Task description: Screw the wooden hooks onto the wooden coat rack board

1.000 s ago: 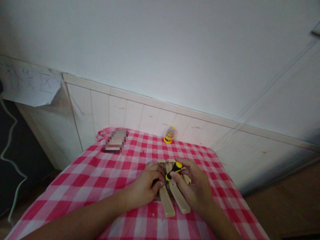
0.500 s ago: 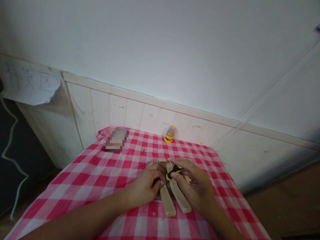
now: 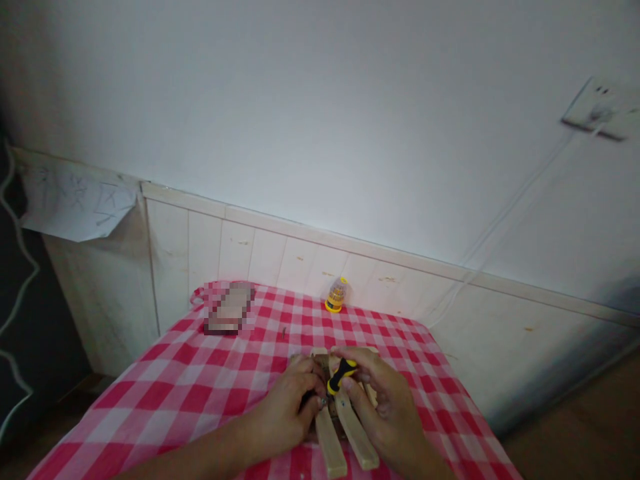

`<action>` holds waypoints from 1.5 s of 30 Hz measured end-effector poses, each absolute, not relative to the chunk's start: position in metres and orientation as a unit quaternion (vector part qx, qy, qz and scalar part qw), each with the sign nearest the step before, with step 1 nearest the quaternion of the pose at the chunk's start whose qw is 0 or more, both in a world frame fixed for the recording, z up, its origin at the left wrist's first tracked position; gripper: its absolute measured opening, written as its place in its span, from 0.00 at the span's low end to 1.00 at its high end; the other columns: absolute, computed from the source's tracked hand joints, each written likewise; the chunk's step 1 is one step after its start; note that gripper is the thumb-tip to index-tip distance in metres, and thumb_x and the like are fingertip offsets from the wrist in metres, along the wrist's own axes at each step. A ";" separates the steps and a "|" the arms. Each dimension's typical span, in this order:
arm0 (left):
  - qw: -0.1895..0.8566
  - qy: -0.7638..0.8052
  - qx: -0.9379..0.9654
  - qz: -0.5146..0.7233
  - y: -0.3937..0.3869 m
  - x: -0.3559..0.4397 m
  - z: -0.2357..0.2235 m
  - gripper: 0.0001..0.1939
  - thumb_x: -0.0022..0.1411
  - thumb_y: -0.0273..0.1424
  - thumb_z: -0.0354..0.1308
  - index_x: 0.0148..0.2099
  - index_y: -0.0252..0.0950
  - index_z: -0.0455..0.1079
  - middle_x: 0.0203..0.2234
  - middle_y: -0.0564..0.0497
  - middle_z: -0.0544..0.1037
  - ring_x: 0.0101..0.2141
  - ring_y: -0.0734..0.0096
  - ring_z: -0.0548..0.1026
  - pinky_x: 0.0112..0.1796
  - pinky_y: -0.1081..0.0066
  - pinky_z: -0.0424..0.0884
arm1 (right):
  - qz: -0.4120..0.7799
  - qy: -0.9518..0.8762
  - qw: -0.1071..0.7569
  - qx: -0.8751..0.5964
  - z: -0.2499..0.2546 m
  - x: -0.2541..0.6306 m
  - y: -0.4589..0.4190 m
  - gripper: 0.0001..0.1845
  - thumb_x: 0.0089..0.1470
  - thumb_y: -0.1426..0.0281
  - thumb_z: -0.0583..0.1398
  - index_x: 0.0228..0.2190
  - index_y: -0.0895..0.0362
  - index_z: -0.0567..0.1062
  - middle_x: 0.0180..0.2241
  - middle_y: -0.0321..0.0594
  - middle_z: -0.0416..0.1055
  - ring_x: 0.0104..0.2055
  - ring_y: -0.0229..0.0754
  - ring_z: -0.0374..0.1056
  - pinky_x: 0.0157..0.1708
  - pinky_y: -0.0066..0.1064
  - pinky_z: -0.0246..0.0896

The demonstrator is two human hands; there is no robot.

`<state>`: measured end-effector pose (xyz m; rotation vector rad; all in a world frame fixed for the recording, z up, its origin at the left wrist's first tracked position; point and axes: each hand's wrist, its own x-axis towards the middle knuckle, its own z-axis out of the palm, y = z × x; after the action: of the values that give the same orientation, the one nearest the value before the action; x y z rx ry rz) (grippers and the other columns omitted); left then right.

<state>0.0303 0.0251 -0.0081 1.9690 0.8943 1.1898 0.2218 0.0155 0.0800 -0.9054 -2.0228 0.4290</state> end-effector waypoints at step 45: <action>0.349 0.336 0.749 0.453 0.028 0.028 -0.012 0.09 0.59 0.18 0.55 0.35 0.38 0.71 0.43 0.45 0.77 0.48 0.56 0.73 0.50 0.59 0.70 | 0.156 -0.791 0.467 -0.364 0.075 0.219 0.018 0.20 0.58 0.74 0.62 0.52 0.51 0.79 0.42 0.43 0.83 0.40 0.45 0.81 0.42 0.36 0.80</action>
<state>0.0277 0.0282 -0.0124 1.9405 0.8711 1.1740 0.2190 0.0178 0.0745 -0.8933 -1.9411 0.3833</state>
